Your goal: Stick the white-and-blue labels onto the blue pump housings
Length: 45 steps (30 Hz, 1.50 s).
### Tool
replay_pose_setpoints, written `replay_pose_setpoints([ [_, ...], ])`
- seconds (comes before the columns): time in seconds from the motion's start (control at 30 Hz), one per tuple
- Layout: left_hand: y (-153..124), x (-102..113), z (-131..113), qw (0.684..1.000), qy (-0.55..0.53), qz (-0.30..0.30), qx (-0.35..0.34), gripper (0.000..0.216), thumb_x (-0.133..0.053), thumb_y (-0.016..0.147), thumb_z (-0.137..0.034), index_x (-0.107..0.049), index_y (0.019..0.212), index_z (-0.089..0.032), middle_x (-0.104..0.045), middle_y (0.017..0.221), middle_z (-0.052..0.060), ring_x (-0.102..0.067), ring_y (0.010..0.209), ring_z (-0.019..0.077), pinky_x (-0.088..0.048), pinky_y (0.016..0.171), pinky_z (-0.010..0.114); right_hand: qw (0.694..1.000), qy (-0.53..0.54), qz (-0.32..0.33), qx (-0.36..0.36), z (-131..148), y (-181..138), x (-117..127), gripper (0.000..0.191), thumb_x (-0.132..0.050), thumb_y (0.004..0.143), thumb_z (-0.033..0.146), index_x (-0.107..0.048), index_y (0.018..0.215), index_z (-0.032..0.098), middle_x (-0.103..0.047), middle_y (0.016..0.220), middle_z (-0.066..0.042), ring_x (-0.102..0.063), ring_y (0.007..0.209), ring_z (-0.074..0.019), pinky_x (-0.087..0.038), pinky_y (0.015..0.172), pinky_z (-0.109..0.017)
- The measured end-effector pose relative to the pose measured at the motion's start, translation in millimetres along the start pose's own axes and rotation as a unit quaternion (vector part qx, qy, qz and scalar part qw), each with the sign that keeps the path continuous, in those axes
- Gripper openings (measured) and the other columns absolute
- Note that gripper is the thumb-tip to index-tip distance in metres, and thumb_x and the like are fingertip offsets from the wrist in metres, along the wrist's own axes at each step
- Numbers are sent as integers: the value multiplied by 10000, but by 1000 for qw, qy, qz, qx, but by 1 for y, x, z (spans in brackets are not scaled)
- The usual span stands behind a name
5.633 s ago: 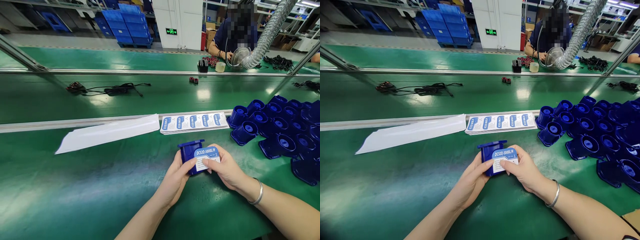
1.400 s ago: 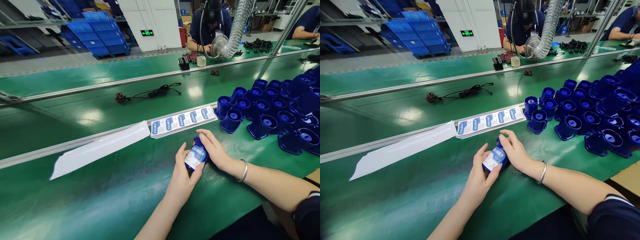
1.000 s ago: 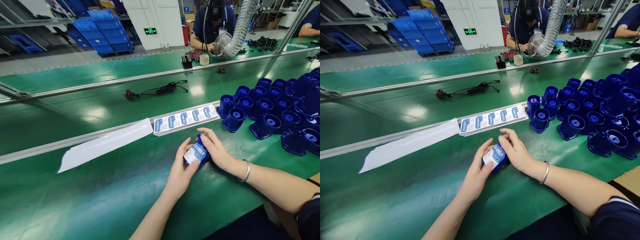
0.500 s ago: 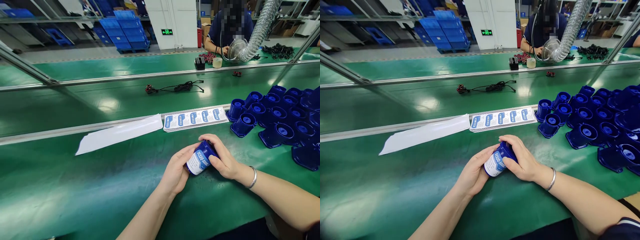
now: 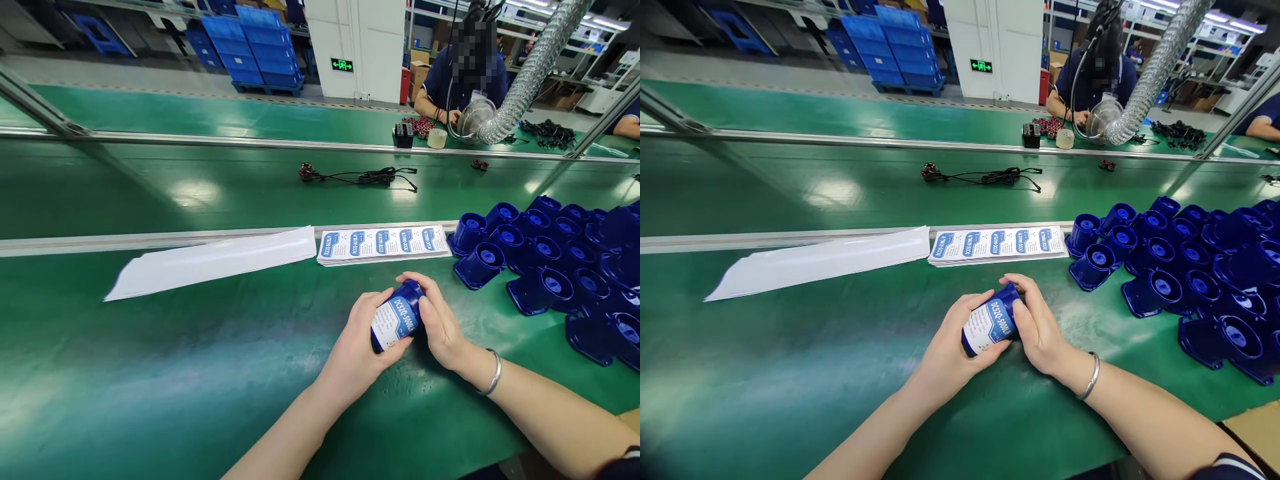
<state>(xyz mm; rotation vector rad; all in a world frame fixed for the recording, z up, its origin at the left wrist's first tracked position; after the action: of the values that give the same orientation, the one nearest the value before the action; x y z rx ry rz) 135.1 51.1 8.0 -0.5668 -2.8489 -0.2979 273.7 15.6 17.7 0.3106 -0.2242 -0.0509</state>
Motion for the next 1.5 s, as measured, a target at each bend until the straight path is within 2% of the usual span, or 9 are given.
replay_pose_setpoints([
  [0.1,1,-4,9,992,-92,35,82,536,-848,715,-338,-662,1213,-263,-651,1212,81,-598,1096,301,-460,954,398,1000,-11,12,15,2,-3,-3,392,-344,1071,432,-398,1426,275,-481,1404,-91,-481,1275,-253,-400,1114,-445],
  [0.3,-4,-12,24,915,-340,25,216,309,-772,806,-409,-736,1023,-191,-679,1082,75,-597,1008,240,-478,824,306,988,-80,58,120,16,-11,-10,483,-417,1043,444,-332,1493,290,-450,1437,-102,-405,1351,-306,-332,1164,-538],
  [0.43,-7,-11,22,944,-264,37,193,302,-744,830,-409,-699,1067,-227,-659,1116,48,-595,1028,229,-479,876,331,987,-76,64,129,12,-11,-10,489,-389,1051,439,-315,1510,285,-432,1445,-99,-392,1351,-299,-323,1168,-535],
  [0.57,-5,-8,12,993,-73,48,81,365,-731,825,-342,-627,1165,-258,-612,1173,45,-587,1053,234,-467,934,383,993,-49,57,93,6,-8,-8,472,-353,1061,459,-325,1502,291,-427,1430,-92,-389,1348,-277,-328,1176,-498],
  [0.8,-3,-7,8,997,59,33,-26,584,-753,765,-212,-518,1296,-268,-568,1213,64,-562,1139,250,-448,1019,435,998,-14,33,43,-1,-4,-7,444,-324,1069,461,-363,1472,279,-434,1402,-95,-428,1312,-261,-359,1155,-468],
  [0.93,-3,-6,18,988,-98,67,100,453,-765,778,-331,-611,1196,-252,-608,1201,66,-578,1103,267,-471,966,417,995,-53,44,77,6,-7,-11,464,-342,1065,452,-341,1491,266,-431,1418,-108,-412,1329,-277,-359,1153,-499],
  [1.13,-10,-11,26,903,-342,50,254,292,-789,794,-393,-704,1008,-214,-662,1130,50,-582,1077,223,-478,899,309,962,-137,73,224,35,-14,-19,538,-368,1054,436,-268,1544,240,-430,1415,-143,-428,1316,-320,-392,1112,-583],
  [1.27,-10,-12,20,926,-307,43,215,242,-776,804,-365,-699,987,-227,-659,1141,46,-582,1080,221,-477,935,334,958,-147,68,237,38,-15,-20,538,-364,1050,428,-264,1547,247,-438,1398,-141,-436,1302,-324,-405,1100,-592],
  [1.5,-6,-2,4,998,-42,2,37,339,-739,791,-321,-661,1119,-283,-580,1193,53,-565,1143,262,-481,1002,440,985,-104,20,136,14,-15,-14,458,-329,1068,427,-329,1504,286,-438,1418,-109,-425,1324,-288,-392,1136,-530],
])
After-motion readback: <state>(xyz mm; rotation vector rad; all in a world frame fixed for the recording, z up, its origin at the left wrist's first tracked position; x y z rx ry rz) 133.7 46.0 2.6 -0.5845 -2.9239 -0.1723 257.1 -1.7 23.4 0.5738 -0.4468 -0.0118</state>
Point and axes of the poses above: each hand's wrist, its own y-axis towards the middle knuckle, its own x-axis out of the back of the hand, z = x × y, the point moved 9 cm from there along y, towards the middle knuckle
